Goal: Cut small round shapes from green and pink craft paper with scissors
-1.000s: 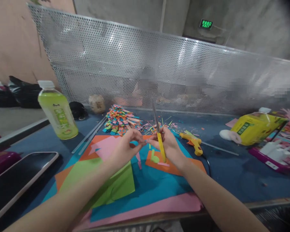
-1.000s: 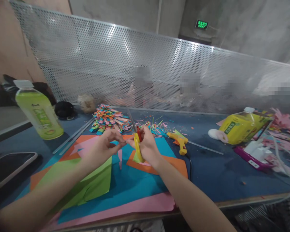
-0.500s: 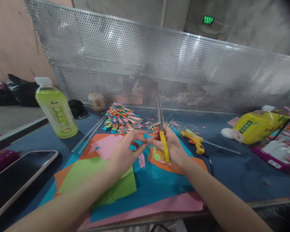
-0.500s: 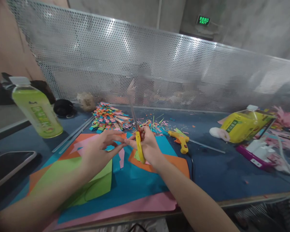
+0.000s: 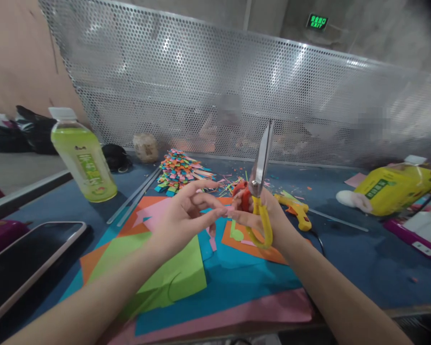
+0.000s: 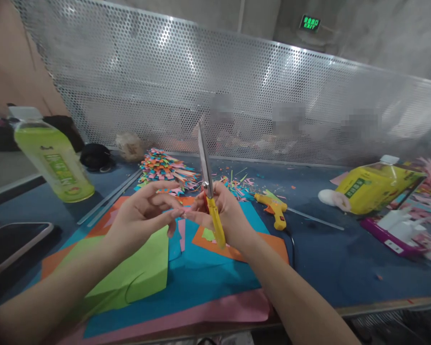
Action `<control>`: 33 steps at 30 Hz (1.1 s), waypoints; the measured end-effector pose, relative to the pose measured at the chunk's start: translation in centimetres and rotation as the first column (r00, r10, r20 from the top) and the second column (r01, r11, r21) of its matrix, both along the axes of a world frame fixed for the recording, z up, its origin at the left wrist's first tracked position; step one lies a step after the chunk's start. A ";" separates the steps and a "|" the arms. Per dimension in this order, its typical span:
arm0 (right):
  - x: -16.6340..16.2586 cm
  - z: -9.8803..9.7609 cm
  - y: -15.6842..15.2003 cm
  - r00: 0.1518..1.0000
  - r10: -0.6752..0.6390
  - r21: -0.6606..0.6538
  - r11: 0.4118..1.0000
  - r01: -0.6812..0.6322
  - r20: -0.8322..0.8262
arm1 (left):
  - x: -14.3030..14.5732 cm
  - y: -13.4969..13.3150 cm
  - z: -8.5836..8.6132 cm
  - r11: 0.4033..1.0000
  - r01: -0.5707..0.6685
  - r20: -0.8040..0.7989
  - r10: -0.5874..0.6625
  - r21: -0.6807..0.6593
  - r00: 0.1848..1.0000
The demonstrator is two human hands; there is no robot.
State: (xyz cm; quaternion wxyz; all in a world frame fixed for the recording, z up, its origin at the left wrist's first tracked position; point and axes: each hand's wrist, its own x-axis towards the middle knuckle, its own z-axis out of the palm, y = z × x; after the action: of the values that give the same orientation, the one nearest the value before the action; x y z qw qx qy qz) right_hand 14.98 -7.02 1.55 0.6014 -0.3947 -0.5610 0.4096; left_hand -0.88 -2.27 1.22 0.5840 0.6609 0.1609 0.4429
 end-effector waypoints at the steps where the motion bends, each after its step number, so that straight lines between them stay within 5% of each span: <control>1: 0.0 0.0 -0.1 1.000 -0.005 -0.004 1.000 0.005 0.003 | 0.1 -0.1 0.1 0.999 0.022 0.014 -0.021 -0.039 1.000; 8: -0.7 0.2 -0.7 0.999 -0.040 0.005 0.999 0.040 -0.007 | 0.1 -0.7 0.5 0.946 0.114 0.042 -0.106 -0.302 0.993; 15: -0.9 0.2 -0.8 0.995 -0.051 -0.014 0.999 0.050 -0.084 | 0.0 -0.6 0.3 0.984 0.064 0.024 -0.061 -0.168 0.998; 25: -0.4 -0.9 -0.6 0.979 -0.014 -0.036 0.999 0.007 -0.203 | 0.0 -0.9 0.1 0.965 0.173 0.060 -0.164 -0.196 0.985; 33: -0.6 -0.8 -0.3 0.988 -0.036 -0.045 0.999 0.029 -0.153 | 0.1 -1.5 0.2 1.000 0.000 -0.072 -0.001 -0.023 0.997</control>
State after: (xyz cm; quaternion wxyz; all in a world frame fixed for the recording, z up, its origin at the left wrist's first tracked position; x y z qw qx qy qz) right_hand 14.36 -7.37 0.74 0.6408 -0.3838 -0.4975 0.4411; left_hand -0.81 -3.79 1.40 0.5857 0.6696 0.1869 0.4167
